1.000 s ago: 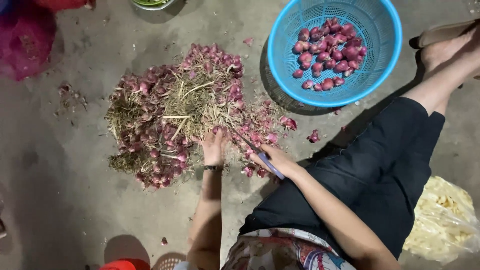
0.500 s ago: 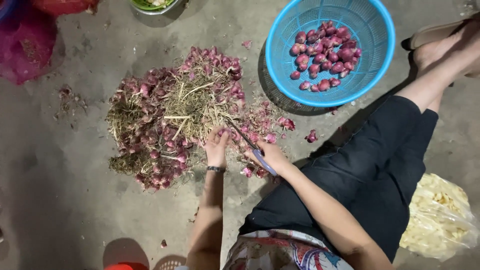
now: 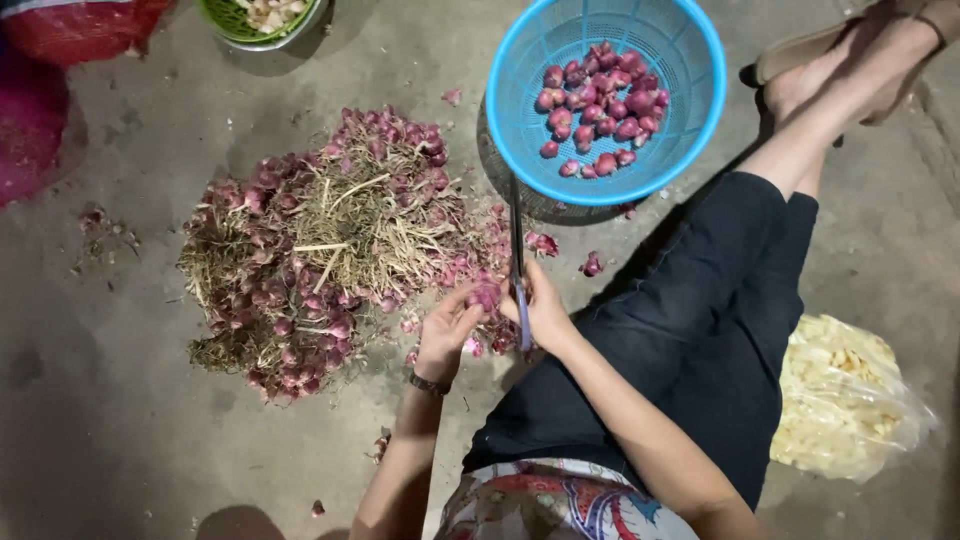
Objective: A person sits on the floor trimming the roots and stems of shallots using scissors and sorting them into a blue plastic basket.
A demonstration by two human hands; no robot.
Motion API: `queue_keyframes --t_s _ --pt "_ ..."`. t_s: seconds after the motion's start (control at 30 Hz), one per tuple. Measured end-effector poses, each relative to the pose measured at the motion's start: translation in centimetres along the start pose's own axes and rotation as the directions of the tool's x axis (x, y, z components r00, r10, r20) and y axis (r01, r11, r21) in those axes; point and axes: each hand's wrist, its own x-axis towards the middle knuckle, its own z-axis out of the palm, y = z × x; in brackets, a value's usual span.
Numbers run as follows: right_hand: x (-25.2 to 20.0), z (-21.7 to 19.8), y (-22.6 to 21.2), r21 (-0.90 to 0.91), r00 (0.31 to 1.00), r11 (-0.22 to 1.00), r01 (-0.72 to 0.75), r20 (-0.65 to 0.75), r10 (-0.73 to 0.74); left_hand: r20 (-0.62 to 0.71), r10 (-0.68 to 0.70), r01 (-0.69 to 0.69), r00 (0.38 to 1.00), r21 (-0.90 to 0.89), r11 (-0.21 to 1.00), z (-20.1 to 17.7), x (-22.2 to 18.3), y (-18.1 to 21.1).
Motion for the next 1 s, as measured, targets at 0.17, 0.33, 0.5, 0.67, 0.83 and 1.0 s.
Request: queue_keyframes --t_s 0.17,0.33,0.5,0.67,0.83,1.0 --pt "0.4 -1.1 0.6 0.134 0.998 0.989 0.064 0.006 -0.065 0.118 0.004 -0.018 0.993 0.113 0.993 0.8 -0.6 2.3" --pt "-1.4 -1.4 -3.9 0.254 0.995 0.967 -0.033 0.098 0.008 0.286 0.197 -0.333 0.938 0.58 0.743 1.4 -0.3 4.2" --pt "-1.9 -2.0 -2.1 -0.292 0.998 0.956 0.034 0.068 -0.015 0.406 0.218 -0.459 0.887 0.817 0.348 1.1 0.1 2.0" --pt "-2.9 -1.7 -3.1 -0.586 0.997 0.809 0.035 0.078 0.014 0.47 0.124 -0.485 0.874 0.863 0.144 1.6 -0.3 2.2" --pt "-2.0 -2.4 0.2 -0.428 0.999 0.903 0.032 0.018 -0.027 0.46 0.13 -0.475 0.879 0.809 0.347 2.9 -0.8 4.0" --pt "-2.2 -2.6 -1.5 -0.022 0.998 0.999 -0.031 -0.051 0.03 0.161 -0.03 -0.033 0.986 0.374 0.927 3.2 -1.1 0.9"
